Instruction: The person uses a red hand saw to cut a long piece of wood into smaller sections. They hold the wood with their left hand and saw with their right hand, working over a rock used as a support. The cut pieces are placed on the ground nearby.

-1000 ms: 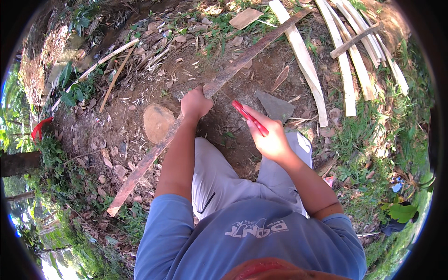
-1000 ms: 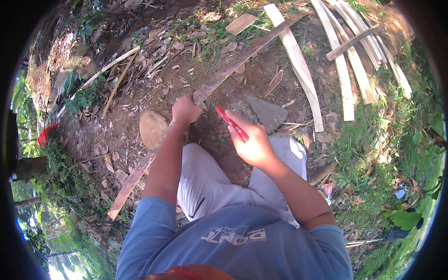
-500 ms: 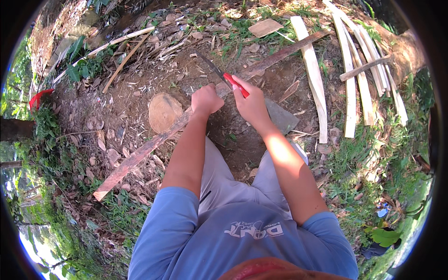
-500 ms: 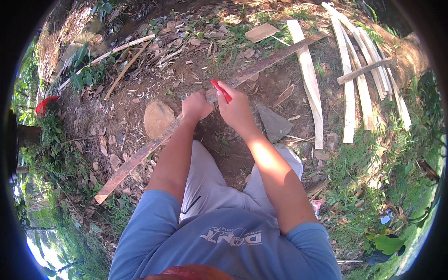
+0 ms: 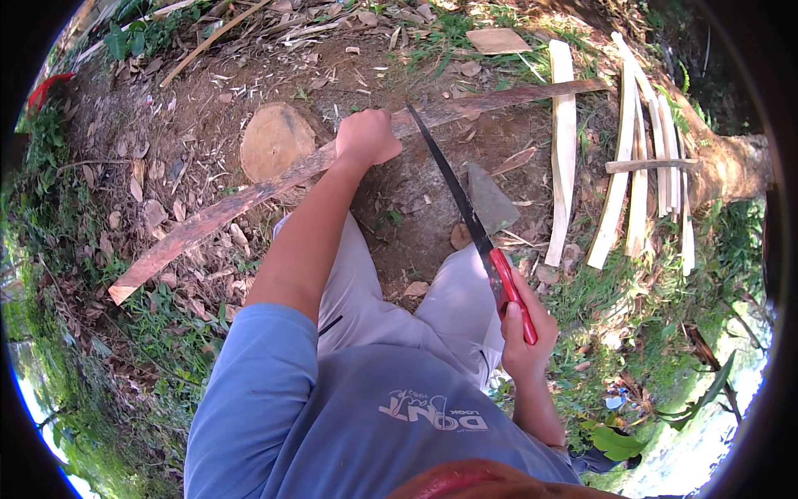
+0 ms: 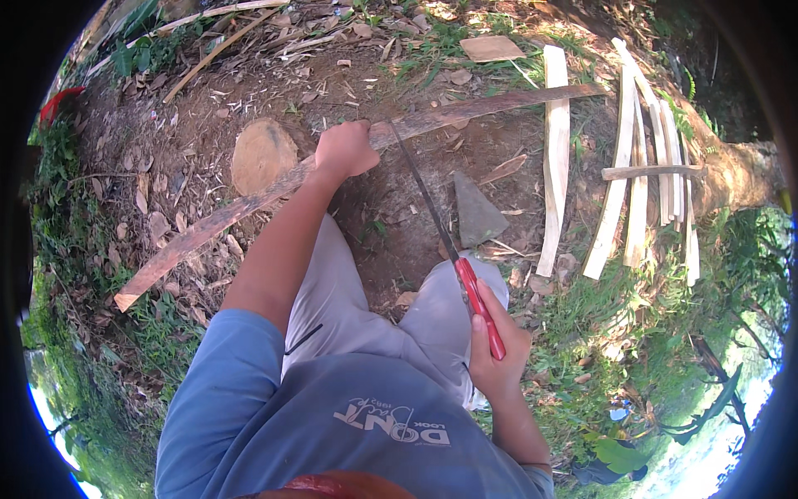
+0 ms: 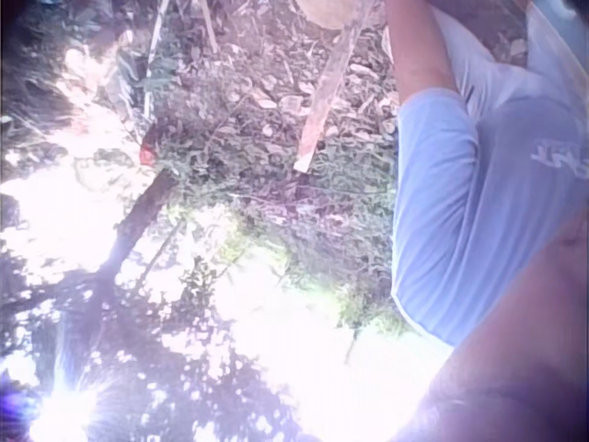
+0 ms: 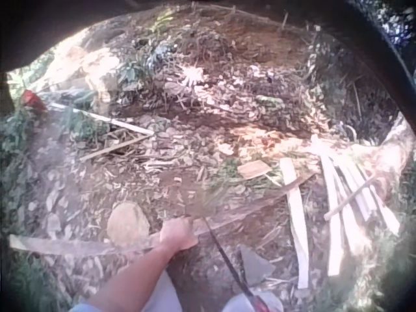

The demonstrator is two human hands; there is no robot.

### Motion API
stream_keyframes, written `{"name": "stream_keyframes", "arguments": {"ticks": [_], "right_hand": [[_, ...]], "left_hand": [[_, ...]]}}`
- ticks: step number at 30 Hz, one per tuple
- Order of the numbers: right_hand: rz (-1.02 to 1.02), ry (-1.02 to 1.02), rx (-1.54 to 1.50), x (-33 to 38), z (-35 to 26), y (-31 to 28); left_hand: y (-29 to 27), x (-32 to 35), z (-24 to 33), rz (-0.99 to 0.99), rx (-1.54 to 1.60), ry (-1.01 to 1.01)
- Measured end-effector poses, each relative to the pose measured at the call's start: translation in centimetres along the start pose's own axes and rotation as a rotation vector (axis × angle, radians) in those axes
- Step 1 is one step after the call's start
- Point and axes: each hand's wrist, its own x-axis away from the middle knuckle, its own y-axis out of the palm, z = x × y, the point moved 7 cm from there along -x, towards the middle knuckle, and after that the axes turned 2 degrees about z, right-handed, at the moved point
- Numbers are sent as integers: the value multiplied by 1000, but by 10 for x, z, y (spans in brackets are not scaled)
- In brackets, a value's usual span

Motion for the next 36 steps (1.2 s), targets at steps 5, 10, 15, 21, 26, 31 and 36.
{"name": "stream_keyframes", "arguments": {"ticks": [5,10,15,21,26,31,36], "right_hand": [[2,-147,-100,-91,9,76],[101,-287,-199,-221,7,155],[106,-273,-203,-235,7,160],[110,-50,-287,-111,70,97],[102,-167,-74,-9,72,21],[37,-21,-222,-60,77,65],[74,-145,-382,-200,65,144]], "left_hand": [[1,-1,-7,33,26,22],[-2,0,4,-23,23,42],[1,-3,-6,-43,36,16],[-2,-1,-6,-46,20,2],[3,-2,-4,-66,6,-8],[1,-2,-7,-65,6,-3],[0,-4,-2,-93,9,19]]}}
